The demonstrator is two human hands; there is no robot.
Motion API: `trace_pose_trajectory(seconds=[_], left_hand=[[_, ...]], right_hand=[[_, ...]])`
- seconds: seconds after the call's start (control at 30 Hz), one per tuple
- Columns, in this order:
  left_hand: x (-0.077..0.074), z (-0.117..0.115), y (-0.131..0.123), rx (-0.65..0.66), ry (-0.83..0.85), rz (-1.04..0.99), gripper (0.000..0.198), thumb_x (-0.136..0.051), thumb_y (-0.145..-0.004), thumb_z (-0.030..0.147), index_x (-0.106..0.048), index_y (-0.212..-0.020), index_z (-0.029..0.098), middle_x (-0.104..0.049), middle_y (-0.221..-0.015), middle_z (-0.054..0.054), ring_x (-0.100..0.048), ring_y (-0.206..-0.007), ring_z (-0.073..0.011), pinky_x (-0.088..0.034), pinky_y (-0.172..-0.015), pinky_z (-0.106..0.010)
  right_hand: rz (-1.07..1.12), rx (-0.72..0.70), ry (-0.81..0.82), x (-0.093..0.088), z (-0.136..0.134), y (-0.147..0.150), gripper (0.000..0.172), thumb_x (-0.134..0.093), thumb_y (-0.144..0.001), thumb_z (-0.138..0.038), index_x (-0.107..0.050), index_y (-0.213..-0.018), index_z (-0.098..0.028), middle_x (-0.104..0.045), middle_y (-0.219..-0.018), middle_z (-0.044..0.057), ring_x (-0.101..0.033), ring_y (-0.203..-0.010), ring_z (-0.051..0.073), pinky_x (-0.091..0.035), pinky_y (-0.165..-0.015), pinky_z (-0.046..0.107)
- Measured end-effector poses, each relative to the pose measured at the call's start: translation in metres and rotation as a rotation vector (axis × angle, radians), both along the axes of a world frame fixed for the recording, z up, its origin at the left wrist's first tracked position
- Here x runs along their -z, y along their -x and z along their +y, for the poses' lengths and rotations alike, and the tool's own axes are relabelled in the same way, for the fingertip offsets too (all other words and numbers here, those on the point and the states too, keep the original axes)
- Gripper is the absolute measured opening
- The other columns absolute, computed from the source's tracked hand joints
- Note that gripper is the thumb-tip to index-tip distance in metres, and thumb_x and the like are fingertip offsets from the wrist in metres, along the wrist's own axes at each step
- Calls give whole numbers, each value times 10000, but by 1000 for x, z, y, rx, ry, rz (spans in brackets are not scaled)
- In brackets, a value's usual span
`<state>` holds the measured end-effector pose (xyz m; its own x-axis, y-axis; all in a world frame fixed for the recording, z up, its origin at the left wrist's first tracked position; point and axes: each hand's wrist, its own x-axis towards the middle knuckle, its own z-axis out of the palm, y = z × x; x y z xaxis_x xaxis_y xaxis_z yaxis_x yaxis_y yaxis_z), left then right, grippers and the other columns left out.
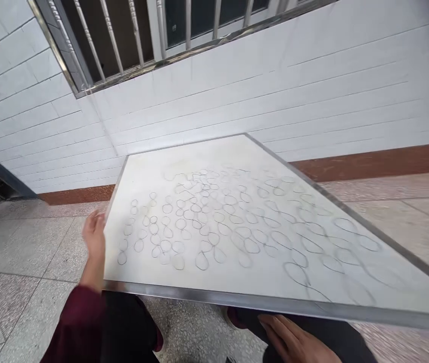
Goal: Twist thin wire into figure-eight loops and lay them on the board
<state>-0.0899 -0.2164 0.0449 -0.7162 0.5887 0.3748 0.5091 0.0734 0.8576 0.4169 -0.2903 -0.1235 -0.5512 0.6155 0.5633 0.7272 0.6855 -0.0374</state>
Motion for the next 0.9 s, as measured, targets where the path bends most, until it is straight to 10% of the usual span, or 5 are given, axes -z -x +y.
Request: trace_pose_trajectory(seconds=[0.2,0.33,0.53,0.7,0.9], left_hand=[[62,-106,12,-256,120,163,610,-514,-893,441,-478,-1409,119,-633,-1268,-191,-591,-1194,-334,-470,-1000,-496],[95,-121,24,-211,388,367,600,-417,-943,447,-479,-1422,91,-566,-1375,-221,-514,-1295,-389,-400,-1075,-542],[91,-116,21,-209,429,381,639,-330,-973,459,-428,-1444,38,-524,-1410,-250,-448,-1357,-380,-373,-1107,-527],[77,-111,11,-279,515,334,643,-290,-981,496,-404,-1469,93,-556,-1366,-234,-494,-1308,-396,-444,-1013,-562],[73,-106,2,-361,609,291,614,-251,-989,511,-453,-1453,164,-550,-1370,-218,-557,-1227,-409,-442,-973,-604]], right_hand=[[33,74,216,-29,-8,21,297,-369,-1014,-206,-657,-942,-200,-711,-790,33,-702,-689,164,-552,-643,278],[53,75,257,-34,-6,24,287,-368,-996,-173,-639,-905,-193,-685,-764,36,-680,-667,173,-534,-618,289],[239,-37,357,-38,-17,28,184,-459,-967,-174,-630,-912,-215,-678,-752,22,-670,-645,162,-532,-598,265],[415,-244,475,-112,6,39,131,-531,-940,-191,-645,-985,-236,-706,-785,28,-672,-689,147,-535,-624,240],[292,3,491,-208,158,96,203,-480,-962,-295,-669,-935,-228,-707,-961,52,-655,-818,177,-525,-697,292]])
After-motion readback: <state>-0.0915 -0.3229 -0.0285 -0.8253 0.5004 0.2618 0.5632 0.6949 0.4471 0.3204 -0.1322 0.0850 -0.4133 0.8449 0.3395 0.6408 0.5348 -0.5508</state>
